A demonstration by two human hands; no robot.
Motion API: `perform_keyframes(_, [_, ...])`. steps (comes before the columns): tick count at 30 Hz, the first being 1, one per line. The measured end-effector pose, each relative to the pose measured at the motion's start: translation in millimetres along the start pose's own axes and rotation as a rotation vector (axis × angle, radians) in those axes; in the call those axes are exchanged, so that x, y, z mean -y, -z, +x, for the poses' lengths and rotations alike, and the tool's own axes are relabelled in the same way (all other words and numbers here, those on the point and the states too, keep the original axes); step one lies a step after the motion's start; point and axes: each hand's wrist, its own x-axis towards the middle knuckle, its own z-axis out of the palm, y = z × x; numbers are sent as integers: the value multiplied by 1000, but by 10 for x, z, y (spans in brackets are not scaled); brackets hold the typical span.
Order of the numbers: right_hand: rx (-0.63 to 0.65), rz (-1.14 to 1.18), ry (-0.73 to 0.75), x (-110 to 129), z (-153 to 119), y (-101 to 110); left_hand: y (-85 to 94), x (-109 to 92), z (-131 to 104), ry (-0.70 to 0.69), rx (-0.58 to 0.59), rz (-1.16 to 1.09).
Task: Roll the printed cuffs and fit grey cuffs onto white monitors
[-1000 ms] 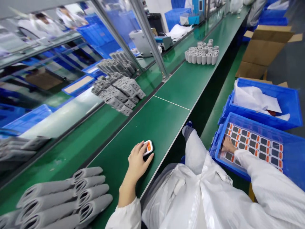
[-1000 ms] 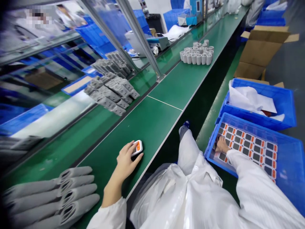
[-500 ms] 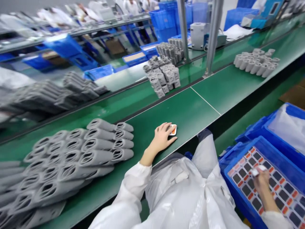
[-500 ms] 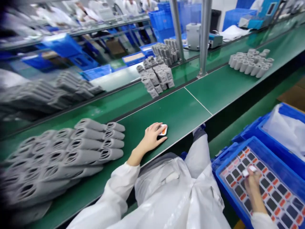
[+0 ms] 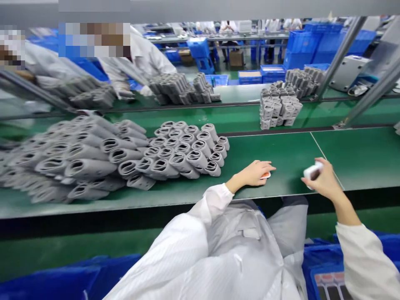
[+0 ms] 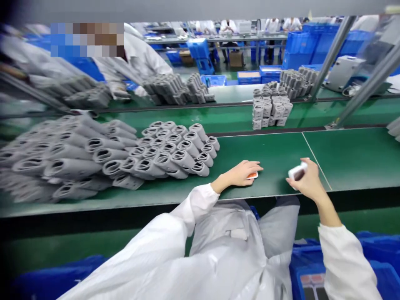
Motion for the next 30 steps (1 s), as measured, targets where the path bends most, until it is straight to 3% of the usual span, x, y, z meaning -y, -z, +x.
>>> perform_keyframes(3, [172,-316,-58,667,515,-572,64,137,-107,23,-35,7])
perform_keyframes(7, [233,-396,-98,1021,824,-980,63,248,-109,57,-88,12])
perform_keyframes(11, [254,-330,-134,1040,907,-985,38,281,-70,42,-100,4])
perform_keyframes(14, [146,-90,-45,789,685,-703,18,212,-128,76,-94,18])
perform_keyframes(16, [-102,107,38,389,358,-376,3,163,-187,126,-83,47])
perform_keyframes(18, [-472,225,-9,-179,-146,9,-10,155,-232,158,-108,86])
perform_keyframes(20, [-829,195,-225,-796,-831,368,-24,183,-254,127,-153,124])
perform_keyframes(22, [-1010,60,-480,-1317,-1618,610,-44,223,-262,87,-213,161])
perform_keyframes(24, [-1007,-58,-688,-1661,-2356,677,-65,260,-267,56,-266,186])
perform_keyframes(26, [-856,-106,-839,-1846,-2915,580,-84,294,-273,28,-320,197])
perform_keyframes(28, [-631,-102,-936,-1946,-3254,390,-97,325,-283,12,-360,199])
perform_keyframes(30, [-431,-102,-1000,-2022,-3411,207,-105,356,-292,11,-391,201])
